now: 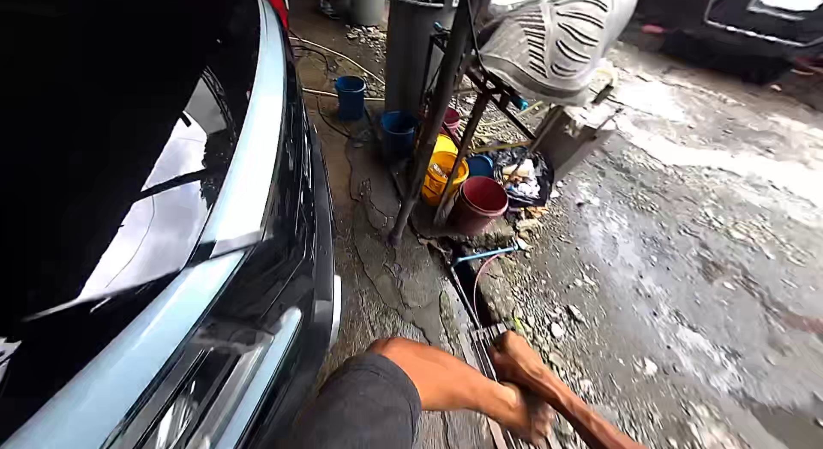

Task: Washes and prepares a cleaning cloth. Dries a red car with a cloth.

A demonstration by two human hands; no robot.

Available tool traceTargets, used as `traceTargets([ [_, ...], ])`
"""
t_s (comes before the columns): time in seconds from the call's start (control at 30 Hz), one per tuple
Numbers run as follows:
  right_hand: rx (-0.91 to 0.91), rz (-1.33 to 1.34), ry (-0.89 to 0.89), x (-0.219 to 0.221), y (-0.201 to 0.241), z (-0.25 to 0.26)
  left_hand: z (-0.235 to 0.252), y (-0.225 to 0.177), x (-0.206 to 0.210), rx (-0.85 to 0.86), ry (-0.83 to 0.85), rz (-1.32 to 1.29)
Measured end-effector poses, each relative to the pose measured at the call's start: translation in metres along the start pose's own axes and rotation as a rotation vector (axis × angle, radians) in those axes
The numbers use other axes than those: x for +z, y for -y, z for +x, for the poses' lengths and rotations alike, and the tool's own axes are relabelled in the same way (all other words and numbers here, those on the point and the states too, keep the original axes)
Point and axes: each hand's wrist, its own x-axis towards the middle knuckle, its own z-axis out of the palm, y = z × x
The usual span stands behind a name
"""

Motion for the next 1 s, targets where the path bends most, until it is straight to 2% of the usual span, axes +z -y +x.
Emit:
traceTargets([
  [0.07, -0.034, -0.089, -0.008, -0.040, 0.035, 0.082, 0.014, 0.035, -0.081, 0.011, -0.031, 0.255],
  [0.13, -0.050, -0.134, -0.003, -0.071, 0.075, 0.155, 0.024, 0.082, -0.152, -0.002, -0.057, 0.320],
  [0.23, -0.056, -0.186, 0.022, -0.110, 0.133, 0.251, 0.027, 0.139, -0.246, -0.061, -0.179, 0.176],
  [0.3, -0.059, -0.217, 0.038, -0.135, 0.181, 0.306, 0.009, 0.156, -0.311, -0.167, -0.308, 0.011],
  [0.37, -0.070, -0.205, 0.041, -0.167, 0.235, 0.348, -0.033, 0.148, -0.380, -0.279, -0.400, -0.085],
  [0.43, -0.119, -0.134, 0.008, -0.214, 0.292, 0.390, -0.073, 0.148, -0.458, -0.334, -0.440, -0.029],
  [0.53, -0.354, -0.023, -0.105, -0.294, 0.370, 0.449, -0.098, 0.197, -0.570, -0.290, -0.767, -0.025],
  [0.6, -0.542, 0.031, -0.306, -0.343, 0.425, 0.458, -0.139, 0.207, -0.657, -0.441, -0.959, -0.111],
  [0.63, -0.641, 0.107, -0.433, -0.361, 0.446, 0.463, -0.157, 0.220, -0.703, -0.539, -1.009, -0.047],
  [0.7, -0.788, 0.326, -0.565, -0.378, 0.467, 0.482, -0.180, 0.273, -0.781, -0.644, -1.012, 0.158],
  [0.77, -0.729, 0.504, -0.574, -0.392, 0.483, 0.511, -0.205, 0.306, -0.864, -0.669, -1.003, 0.203],
  [0.83, -0.495, 0.576, -0.526, -0.394, 0.481, 0.541, -0.219, 0.318, -0.917, -0.477, -0.982, 0.121],
  [0.9, -0.375, 0.570, -0.488, -0.410, 0.486, 0.580, -0.236, 0.316, -0.965, -0.130, -1.001, -0.026],
  [1.0, -0.449, 0.620, -0.416, -0.472, 0.505, 0.635, -0.240, 0.308, -1.027, 0.330, -1.042, -0.255],
])
